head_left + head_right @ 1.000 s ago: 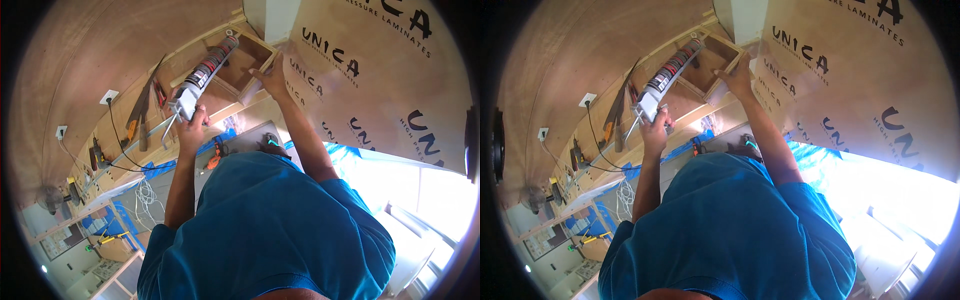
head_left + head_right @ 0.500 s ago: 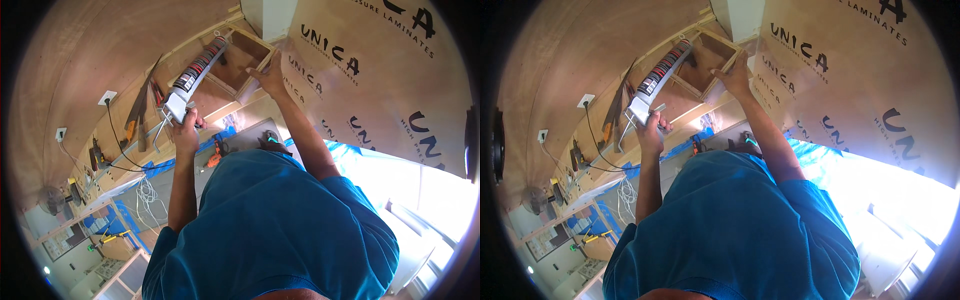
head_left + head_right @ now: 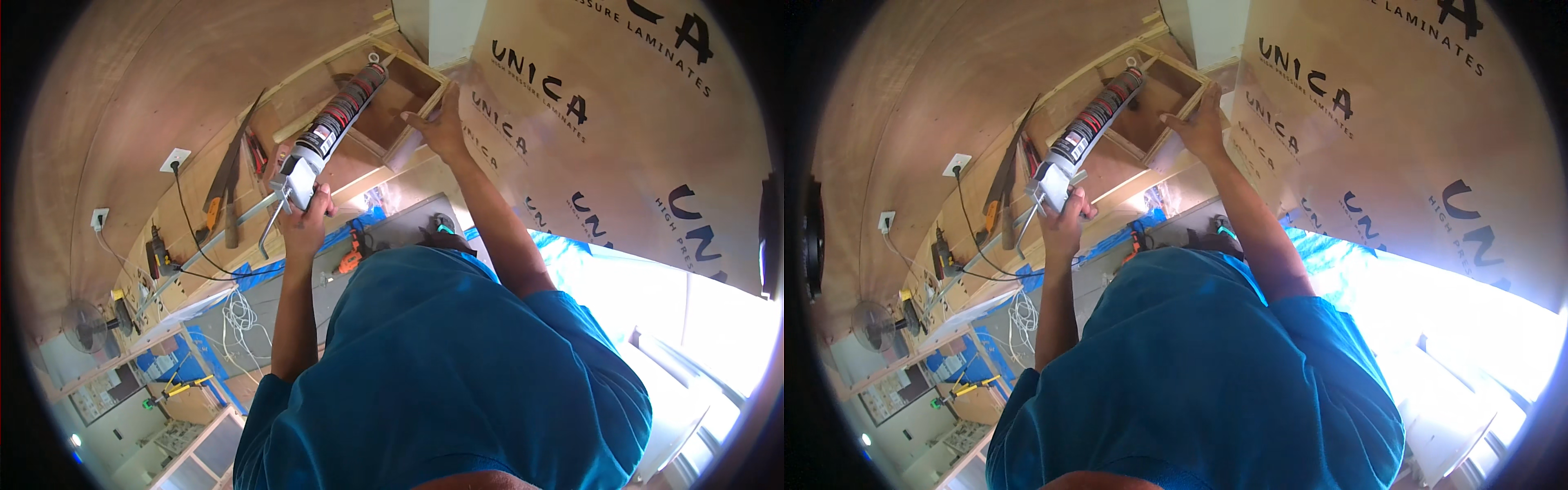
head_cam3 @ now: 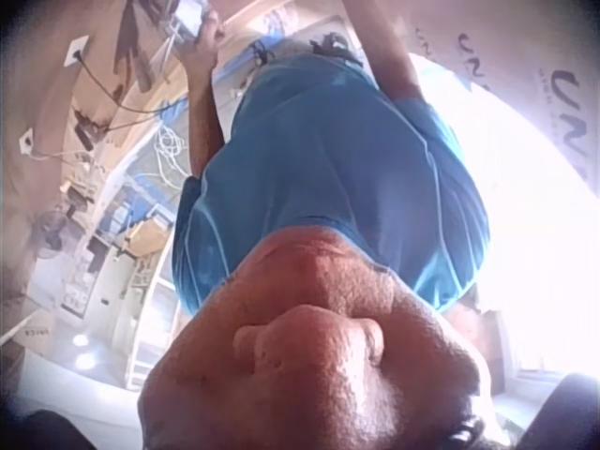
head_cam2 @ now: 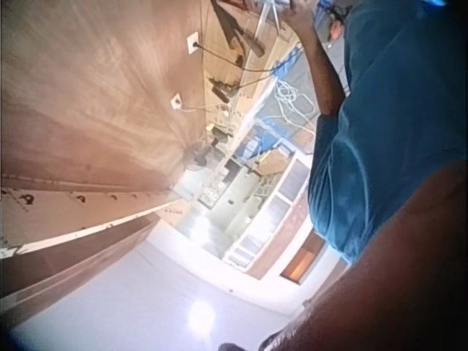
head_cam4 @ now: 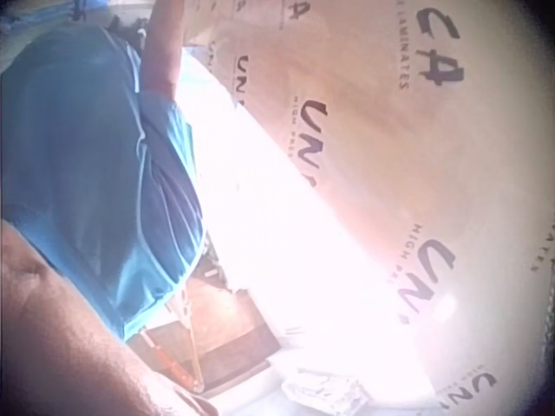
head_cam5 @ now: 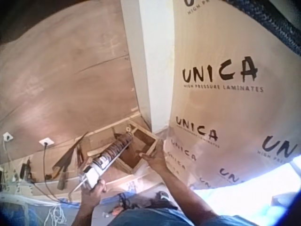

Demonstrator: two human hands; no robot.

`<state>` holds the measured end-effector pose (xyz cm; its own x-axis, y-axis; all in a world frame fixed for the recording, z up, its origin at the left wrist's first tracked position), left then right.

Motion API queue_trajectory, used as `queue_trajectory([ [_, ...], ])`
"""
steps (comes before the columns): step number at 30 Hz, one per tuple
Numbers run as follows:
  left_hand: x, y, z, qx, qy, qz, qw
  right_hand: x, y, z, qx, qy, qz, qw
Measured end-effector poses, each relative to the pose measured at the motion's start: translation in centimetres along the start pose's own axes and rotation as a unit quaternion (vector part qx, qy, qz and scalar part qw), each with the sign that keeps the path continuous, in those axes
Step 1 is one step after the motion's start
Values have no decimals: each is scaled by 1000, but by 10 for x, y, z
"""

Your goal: The person applies adhesive with a caulking gun to a wooden cabinet joint, positions a wooden piece, and secures it by hand and with a hammer.

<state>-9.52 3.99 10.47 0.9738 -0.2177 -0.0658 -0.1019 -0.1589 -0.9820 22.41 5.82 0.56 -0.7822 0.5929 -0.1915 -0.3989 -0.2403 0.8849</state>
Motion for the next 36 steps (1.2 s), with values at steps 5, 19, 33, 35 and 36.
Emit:
queue_trajectory([
  [5,2,-2,-10,8,19,31,999,3,-18,-3,55,22,-18,998],
  [19,13,-2,-28,-9,82,66,994,2,-9,-7,71,-8,45,996],
  [33,10,13,-41,-86,93,-94,987,5,-30,-30,43,-7,181,982],
  [35,14,11,-39,-87,105,-96,986,4,-31,-29,57,5,169,984],
  [36,13,12,-37,-95,86,-96,987,4,-30,-28,61,10,165,984],
])
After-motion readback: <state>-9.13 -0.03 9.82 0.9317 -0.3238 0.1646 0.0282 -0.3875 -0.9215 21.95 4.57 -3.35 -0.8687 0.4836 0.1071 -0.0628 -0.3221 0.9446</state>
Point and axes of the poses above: each hand's wrist, its own z-axis towards the middle knuckle, its own x-axis out of the palm, y = z × x, the point moved 8 cm from there along z, towards the middle knuckle, and after that the axes turned 7 degrees about -x, right-handed, at the moved point
